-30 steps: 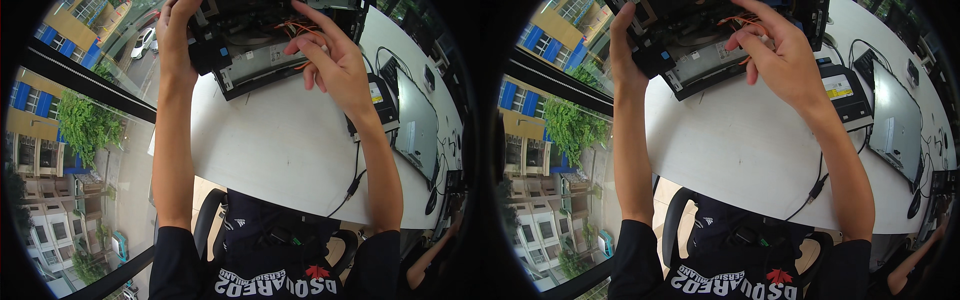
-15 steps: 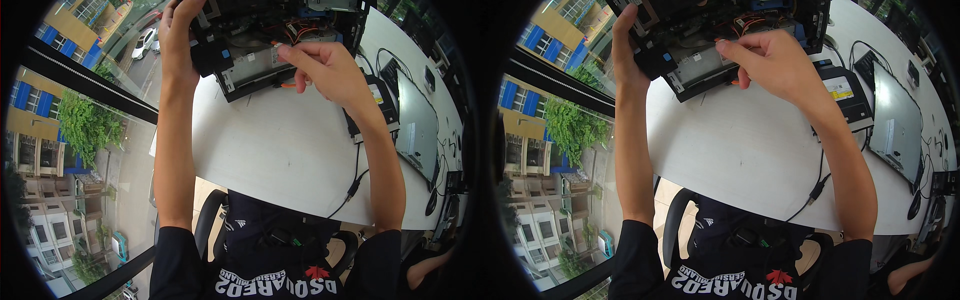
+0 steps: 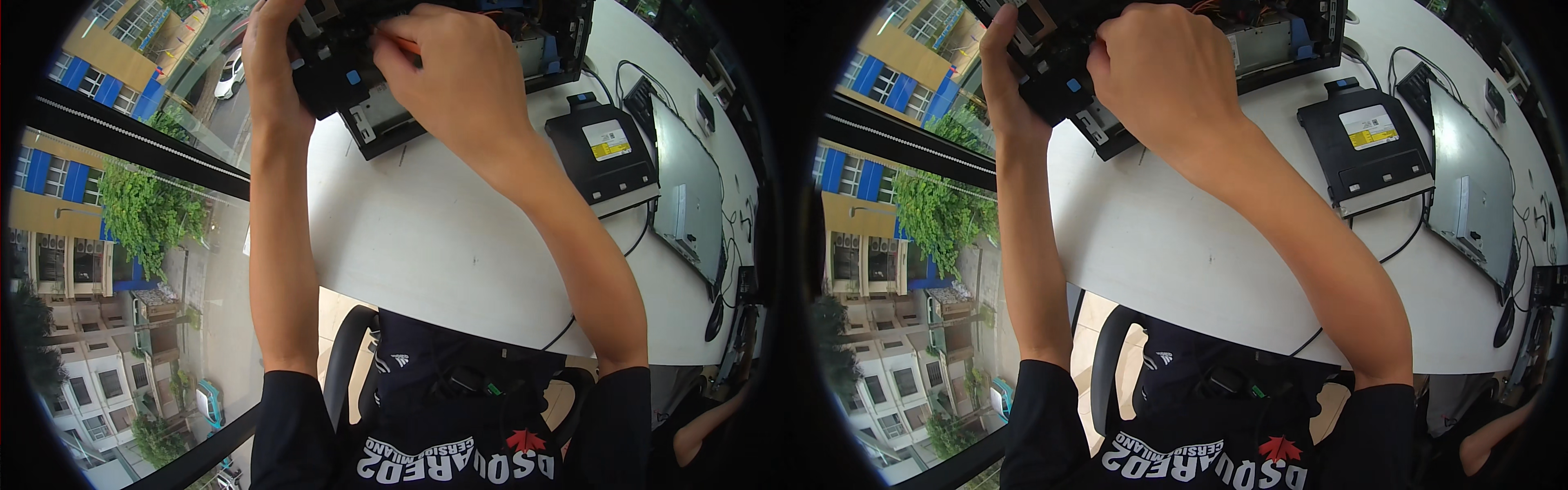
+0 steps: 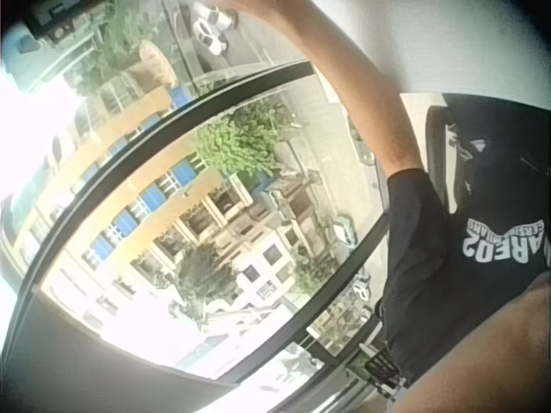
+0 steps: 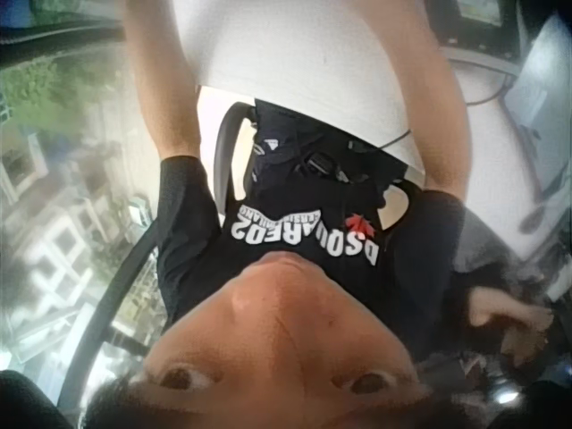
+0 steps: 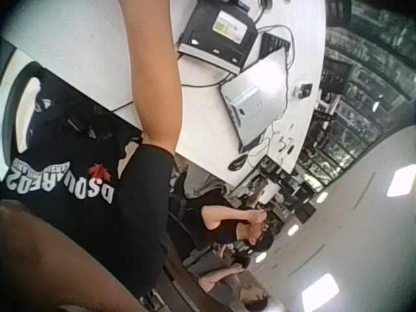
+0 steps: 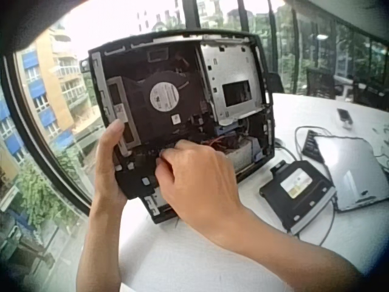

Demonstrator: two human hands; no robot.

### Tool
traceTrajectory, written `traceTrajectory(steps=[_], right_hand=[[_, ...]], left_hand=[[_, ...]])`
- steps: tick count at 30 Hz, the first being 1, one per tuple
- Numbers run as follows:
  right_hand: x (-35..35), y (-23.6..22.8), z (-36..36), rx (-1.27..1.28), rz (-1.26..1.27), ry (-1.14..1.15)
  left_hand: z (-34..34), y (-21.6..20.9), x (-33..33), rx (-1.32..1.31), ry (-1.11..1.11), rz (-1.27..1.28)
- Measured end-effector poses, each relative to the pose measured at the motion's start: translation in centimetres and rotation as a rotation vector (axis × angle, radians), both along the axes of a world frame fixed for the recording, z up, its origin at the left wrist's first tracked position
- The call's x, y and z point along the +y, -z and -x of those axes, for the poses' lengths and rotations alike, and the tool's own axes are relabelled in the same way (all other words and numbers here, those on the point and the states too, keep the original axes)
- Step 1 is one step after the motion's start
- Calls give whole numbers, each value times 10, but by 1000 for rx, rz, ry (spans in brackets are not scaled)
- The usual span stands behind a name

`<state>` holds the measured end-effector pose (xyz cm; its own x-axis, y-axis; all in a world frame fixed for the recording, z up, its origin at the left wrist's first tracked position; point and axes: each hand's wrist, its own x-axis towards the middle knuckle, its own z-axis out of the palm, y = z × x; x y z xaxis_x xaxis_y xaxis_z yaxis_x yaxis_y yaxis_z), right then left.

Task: The person reassembles a computer by installing the optical drive, connecting SATA and power cables, and then sliding the side panel back onto the case.

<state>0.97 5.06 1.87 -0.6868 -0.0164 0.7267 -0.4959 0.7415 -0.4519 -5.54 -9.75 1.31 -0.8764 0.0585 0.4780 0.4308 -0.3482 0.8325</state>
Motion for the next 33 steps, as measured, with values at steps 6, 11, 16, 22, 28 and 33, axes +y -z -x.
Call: traceTrajectory(steps=[6, 11, 16, 22, 28, 33], right_hand=[[-9, 15, 24, 108, 5, 28], [-15, 16, 25, 180, -3, 14], [-15, 11, 29, 156, -45, 21], [-19, 3, 28, 42, -70, 55], [-15, 14, 32, 200, -92, 74], [-15, 17, 35, 271, -110, 62]], left_hand=[[-12, -8, 8, -17, -8, 13], [-8, -7, 1, -45, 9, -68], [-10, -10, 4, -51, -40, -12], [-12, -8, 0, 9, 111, -56], [-14, -10, 7, -41, -39, 43], [-13, -10, 6, -38, -43, 39]])
